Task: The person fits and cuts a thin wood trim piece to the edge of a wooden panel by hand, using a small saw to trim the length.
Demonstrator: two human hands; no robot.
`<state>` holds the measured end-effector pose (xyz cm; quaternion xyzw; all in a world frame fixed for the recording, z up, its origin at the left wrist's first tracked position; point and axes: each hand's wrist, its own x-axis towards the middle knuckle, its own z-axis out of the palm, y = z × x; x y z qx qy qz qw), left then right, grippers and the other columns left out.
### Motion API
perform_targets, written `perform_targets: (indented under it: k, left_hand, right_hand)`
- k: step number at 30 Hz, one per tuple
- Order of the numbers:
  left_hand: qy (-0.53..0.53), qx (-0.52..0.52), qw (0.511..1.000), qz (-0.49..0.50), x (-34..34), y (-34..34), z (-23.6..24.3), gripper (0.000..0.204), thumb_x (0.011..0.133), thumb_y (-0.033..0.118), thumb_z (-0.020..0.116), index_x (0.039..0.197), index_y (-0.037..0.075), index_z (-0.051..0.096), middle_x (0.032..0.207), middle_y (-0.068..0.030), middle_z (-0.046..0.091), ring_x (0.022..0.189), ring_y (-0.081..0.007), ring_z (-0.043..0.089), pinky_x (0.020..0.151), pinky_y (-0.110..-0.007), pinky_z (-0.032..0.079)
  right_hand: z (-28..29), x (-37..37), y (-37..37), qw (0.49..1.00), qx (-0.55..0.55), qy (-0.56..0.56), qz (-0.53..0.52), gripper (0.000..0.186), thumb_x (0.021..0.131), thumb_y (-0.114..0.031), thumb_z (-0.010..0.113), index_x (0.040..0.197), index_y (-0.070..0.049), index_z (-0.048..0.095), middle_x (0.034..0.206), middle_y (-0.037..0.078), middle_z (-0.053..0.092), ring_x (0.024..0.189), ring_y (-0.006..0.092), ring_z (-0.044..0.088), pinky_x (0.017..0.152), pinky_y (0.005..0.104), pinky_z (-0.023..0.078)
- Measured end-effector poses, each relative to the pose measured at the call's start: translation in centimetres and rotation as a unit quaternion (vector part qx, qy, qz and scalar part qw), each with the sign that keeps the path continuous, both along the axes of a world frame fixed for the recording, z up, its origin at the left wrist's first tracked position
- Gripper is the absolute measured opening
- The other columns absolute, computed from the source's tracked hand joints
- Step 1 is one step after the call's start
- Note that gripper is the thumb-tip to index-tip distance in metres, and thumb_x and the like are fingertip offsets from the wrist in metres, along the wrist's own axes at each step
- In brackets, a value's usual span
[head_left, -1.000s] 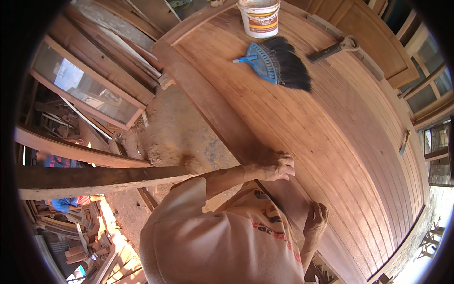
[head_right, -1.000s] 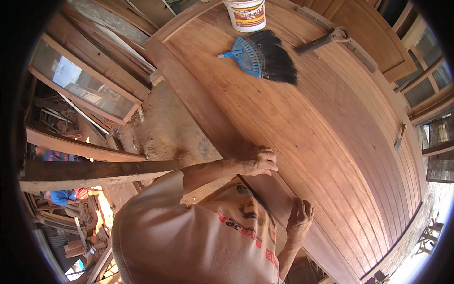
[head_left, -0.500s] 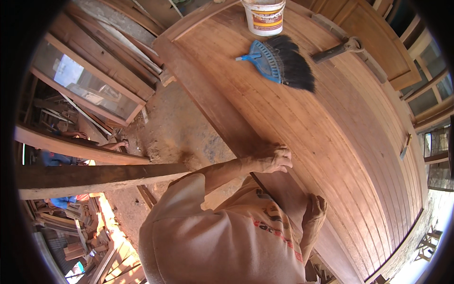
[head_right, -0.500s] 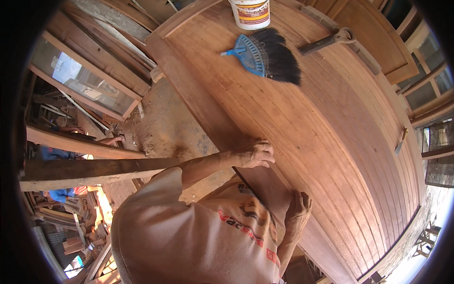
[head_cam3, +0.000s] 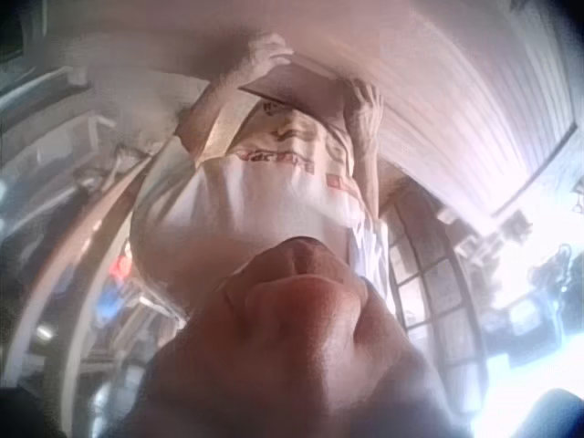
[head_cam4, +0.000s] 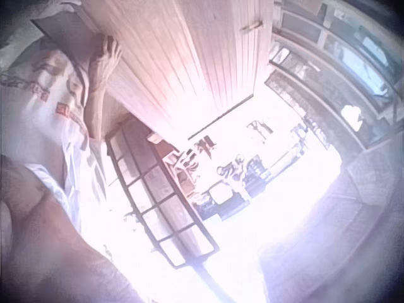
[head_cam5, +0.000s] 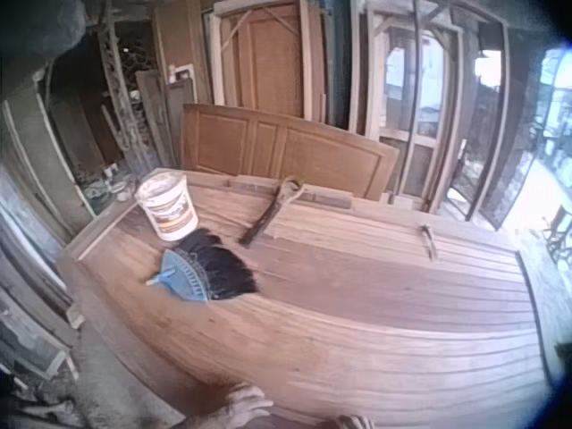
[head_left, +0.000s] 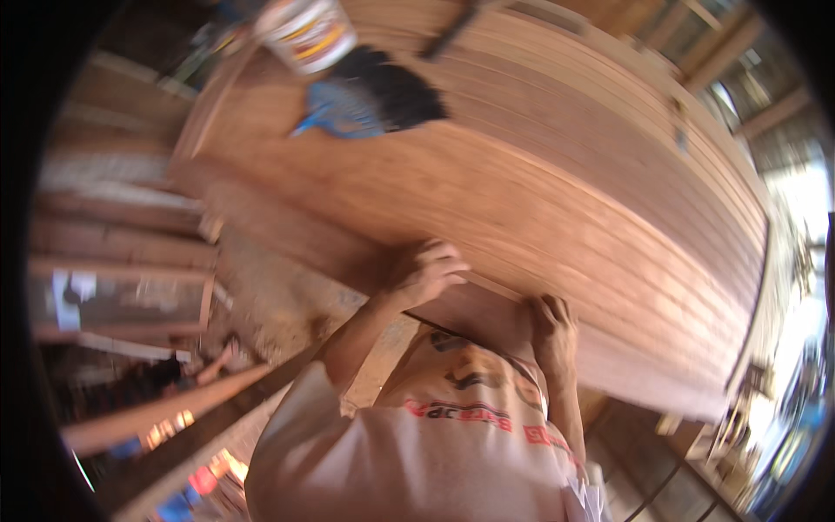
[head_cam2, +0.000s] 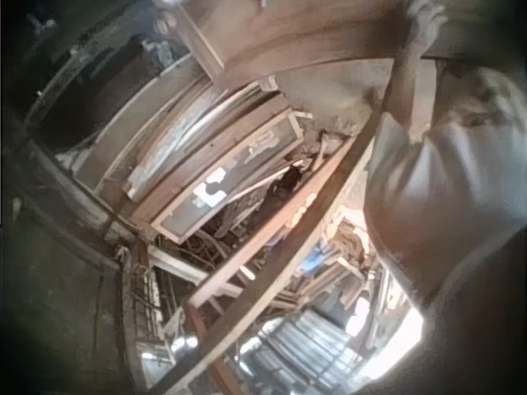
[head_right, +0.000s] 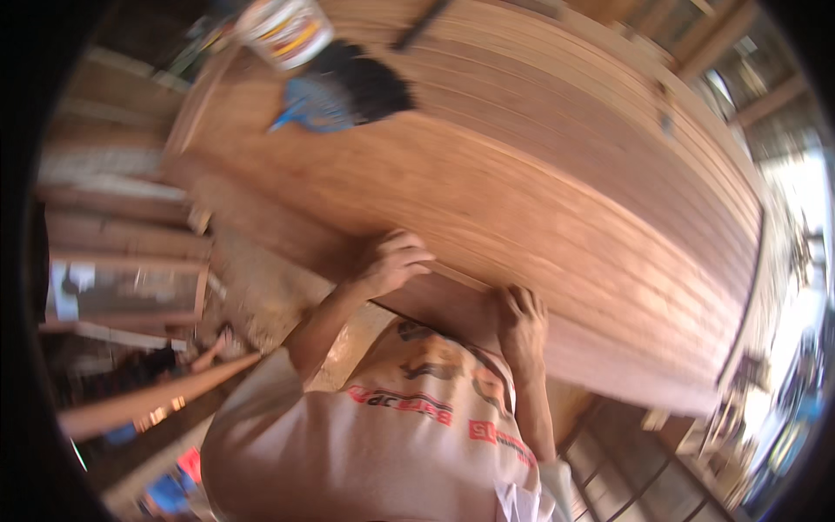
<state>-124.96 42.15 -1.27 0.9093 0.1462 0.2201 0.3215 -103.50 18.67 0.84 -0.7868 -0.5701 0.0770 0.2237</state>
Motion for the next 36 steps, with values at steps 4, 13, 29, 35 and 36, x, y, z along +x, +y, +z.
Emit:
perform_targets:
  k: [4,13,29,35,36]
  left_hand:
    - [0.022,0.001,0.999,0.034,0.5,-1.1,-0.1,0.031,0.075,0.007,0.088,0.104,0.008,0.077,0.099,-0.0098,0.069,0.095,-0.0336,0.065,0.085,-0.045,0.054]
    - [0.089,-0.016,0.996,0.001,1.5,-0.8,-0.3,0.032,0.08,0.01,0.087,0.111,0.008,0.076,0.106,-0.0114,0.066,0.101,-0.0337,0.063,0.088,-0.046,0.053]
    - [0.036,0.004,0.999,-0.011,-0.8,0.3,-2.2,0.03,0.082,0.026,0.088,0.104,0.012,0.073,0.108,-0.0054,0.067,0.107,-0.0273,0.065,0.1,-0.042,0.051]
    - [-0.098,0.034,0.991,0.082,-5.3,3.1,-0.8,0.044,0.089,0.028,0.086,0.127,0.015,0.069,0.123,-0.0058,0.066,0.122,-0.0257,0.061,0.107,-0.044,0.048]
    - [-0.087,0.053,0.987,0.124,-6.9,4.5,-1.4,0.046,0.088,0.03,0.087,0.128,0.014,0.069,0.124,-0.0061,0.066,0.122,-0.0254,0.06,0.108,-0.044,0.047]
  right_hand:
    - [-2.3,1.2,-1.1,0.999,-0.037,0.008,0.032,0.044,0.086,-0.018,0.062,0.13,-0.013,0.068,0.133,0.006,0.063,0.125,0.026,0.057,0.108,0.0426,0.045]
    - [-3.6,1.4,-1.6,0.999,0.024,0.026,0.002,0.036,0.09,-0.019,0.062,0.125,-0.013,0.069,0.124,0.005,0.061,0.119,0.0245,0.057,0.104,0.0396,0.044]
    - [-0.3,-4.2,6.9,0.996,-0.006,0.019,0.091,0.035,0.094,-0.011,0.071,0.129,-0.009,0.069,0.122,0.013,0.066,0.112,0.0359,0.061,0.1,0.049,0.046]
    - [-1.0,-4.4,7.2,0.997,-0.011,0.009,0.073,0.026,0.094,-0.008,0.07,0.12,-0.007,0.073,0.116,0.017,0.067,0.108,0.0379,0.062,0.096,0.0509,0.048]
    - [-0.6,-4.8,7.4,0.998,-0.019,0.01,0.062,0.025,0.094,-0.008,0.07,0.119,-0.006,0.074,0.114,0.017,0.067,0.107,0.0382,0.062,0.095,0.0507,0.049]
